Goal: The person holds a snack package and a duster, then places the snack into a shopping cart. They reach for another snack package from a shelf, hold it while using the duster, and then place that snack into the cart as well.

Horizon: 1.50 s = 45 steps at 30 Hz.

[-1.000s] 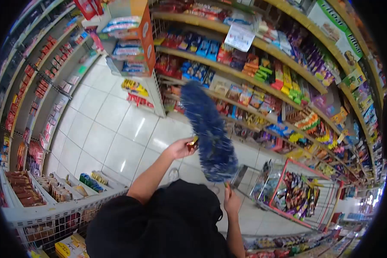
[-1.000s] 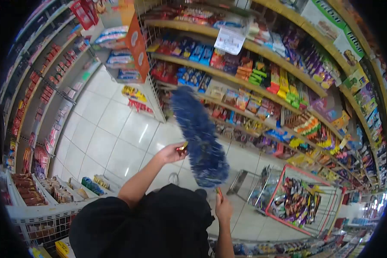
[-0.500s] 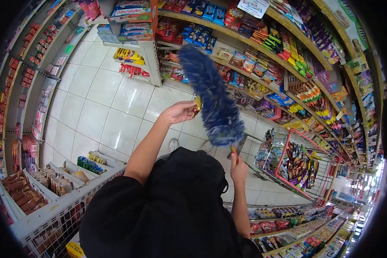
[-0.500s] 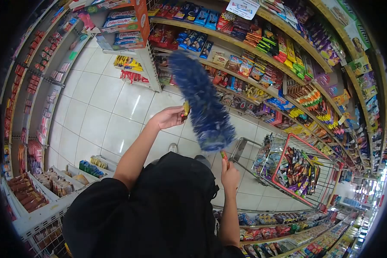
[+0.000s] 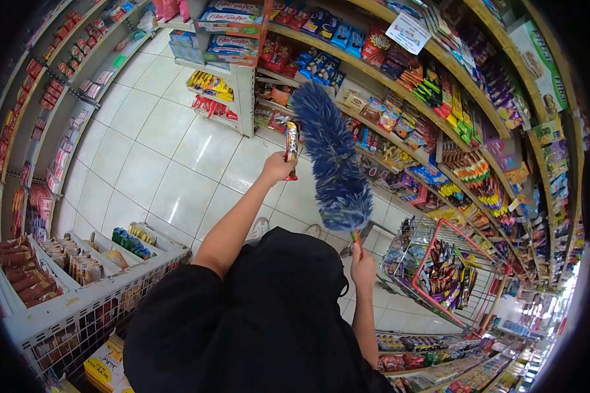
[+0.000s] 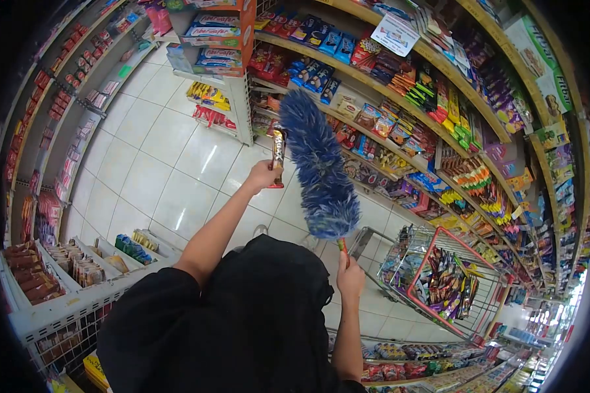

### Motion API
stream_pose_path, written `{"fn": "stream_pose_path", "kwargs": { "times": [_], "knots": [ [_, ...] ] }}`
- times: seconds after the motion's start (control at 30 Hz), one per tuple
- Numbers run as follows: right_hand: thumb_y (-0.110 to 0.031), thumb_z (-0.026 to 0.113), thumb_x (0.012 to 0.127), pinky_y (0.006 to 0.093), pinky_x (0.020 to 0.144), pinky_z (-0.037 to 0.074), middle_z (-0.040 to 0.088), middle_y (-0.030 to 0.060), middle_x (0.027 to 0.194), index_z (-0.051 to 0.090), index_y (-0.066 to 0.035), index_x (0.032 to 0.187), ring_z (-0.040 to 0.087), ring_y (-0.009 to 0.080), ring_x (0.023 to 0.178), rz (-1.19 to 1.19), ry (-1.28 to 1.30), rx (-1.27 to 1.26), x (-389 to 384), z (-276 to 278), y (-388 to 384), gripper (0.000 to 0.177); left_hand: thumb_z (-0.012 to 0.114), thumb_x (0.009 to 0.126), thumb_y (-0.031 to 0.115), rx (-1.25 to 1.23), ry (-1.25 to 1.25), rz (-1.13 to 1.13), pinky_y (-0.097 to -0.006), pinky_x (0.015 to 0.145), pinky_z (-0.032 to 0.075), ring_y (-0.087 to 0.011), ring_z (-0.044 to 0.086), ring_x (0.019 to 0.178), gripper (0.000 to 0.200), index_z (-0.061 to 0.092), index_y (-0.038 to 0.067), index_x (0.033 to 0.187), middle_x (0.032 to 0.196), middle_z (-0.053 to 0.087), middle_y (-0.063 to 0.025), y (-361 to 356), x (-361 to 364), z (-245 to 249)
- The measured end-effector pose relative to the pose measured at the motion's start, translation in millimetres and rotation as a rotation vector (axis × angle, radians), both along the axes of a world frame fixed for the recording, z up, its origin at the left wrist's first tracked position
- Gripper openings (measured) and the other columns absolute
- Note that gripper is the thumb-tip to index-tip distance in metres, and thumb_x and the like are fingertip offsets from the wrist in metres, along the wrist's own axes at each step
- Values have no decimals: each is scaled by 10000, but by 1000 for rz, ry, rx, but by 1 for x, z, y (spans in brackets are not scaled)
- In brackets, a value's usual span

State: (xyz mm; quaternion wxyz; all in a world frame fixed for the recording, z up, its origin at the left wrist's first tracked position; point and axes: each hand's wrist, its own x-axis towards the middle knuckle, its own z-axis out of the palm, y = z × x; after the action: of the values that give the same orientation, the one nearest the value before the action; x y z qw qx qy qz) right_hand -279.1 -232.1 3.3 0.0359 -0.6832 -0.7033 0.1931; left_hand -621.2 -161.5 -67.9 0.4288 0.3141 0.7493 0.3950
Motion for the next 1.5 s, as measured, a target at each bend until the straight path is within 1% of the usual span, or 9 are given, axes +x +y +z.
{"fn": "stream_pose_path", "kwargs": {
  "times": [0.13, 0.17, 0.3, 0.5, 0.8, 1.1, 1.3, 1.43, 1.5],
  "knots": [
    [-492, 436, 885, 486, 624, 449, 611, 216, 703, 627, -62, 826, 594, 411, 707, 40, -70, 2, 3, -6, -2, 474, 591, 739, 266, 138, 443, -212, -389, 696, 488, -307, 632, 740, 272, 648, 21, 845, 809, 649, -196, 2, 1, -7],
    [-495, 435, 885, 486, 626, 448, 609, 217, 703, 632, -63, 839, 593, 413, 712, 37, -125, -11, 2, -4, -2, 477, 587, 735, 236, -69, 263, -245, -413, 714, 489, -333, 619, 781, 217, 666, 73, 855, 829, 642, -208, 0, 3, 13],
    [-492, 443, 882, 487, 628, 447, 609, 220, 707, 634, -61, 832, 592, 417, 713, -61, 0, -30, 1, 1, -1, 474, 576, 764, 155, 124, 763, -162, -423, 695, 486, -341, 572, 801, 161, 678, 155, 888, 855, 603, -138, -13, -1, -6],
    [-495, 432, 886, 489, 628, 446, 602, 227, 699, 619, -45, 789, 589, 420, 708, 3, -106, -79, 12, 11, -16, 496, 568, 746, 55, 589, 812, -271, -393, 720, 475, -297, 561, 818, 107, 618, 85, 835, 856, 554, -95, -2, -17, 22],
    [-494, 436, 887, 474, 611, 444, 592, 234, 696, 620, -20, 782, 588, 416, 693, -1, -59, -154, 27, 13, -26, 519, 645, 649, 32, 775, 977, -487, -359, 741, 394, -226, 502, 873, 155, 563, 90, 767, 862, 516, -36, 12, -20, 49],
    [-484, 448, 888, 440, 587, 435, 575, 241, 675, 614, 7, 767, 581, 404, 665, -76, 78, -173, 59, 1, -23, 532, 710, 610, 65, 669, 932, -420, -379, 728, 391, -239, 497, 860, 183, 595, 106, 747, 854, 509, -47, 32, 30, 44],
    [-450, 472, 888, 454, 578, 429, 563, 241, 657, 599, 10, 743, 562, 419, 641, -329, 83, -85, 102, -10, -9, 498, 750, 611, 88, 655, 872, -433, -377, 684, 432, -243, 539, 790, 254, 621, 98, 829, 843, 548, -59, 51, 75, 33],
    [-465, 480, 875, 485, 594, 445, 581, 232, 663, 610, -20, 737, 569, 428, 657, -321, 312, -143, 124, -1, -3, 484, 795, 588, 109, 362, 372, -310, -338, 681, 489, -243, 616, 764, 345, 606, 3, 856, 827, 610, -135, 85, 120, 13],
    [-466, 485, 872, 484, 584, 446, 580, 226, 651, 604, -24, 716, 570, 423, 642, -284, 286, -141, 136, 2, 5, 484, 787, 602, 102, 189, 523, -412, -315, 700, 489, -232, 622, 779, 371, 603, -9, 905, 854, 617, -140, 111, 145, 20]
  ]
}}
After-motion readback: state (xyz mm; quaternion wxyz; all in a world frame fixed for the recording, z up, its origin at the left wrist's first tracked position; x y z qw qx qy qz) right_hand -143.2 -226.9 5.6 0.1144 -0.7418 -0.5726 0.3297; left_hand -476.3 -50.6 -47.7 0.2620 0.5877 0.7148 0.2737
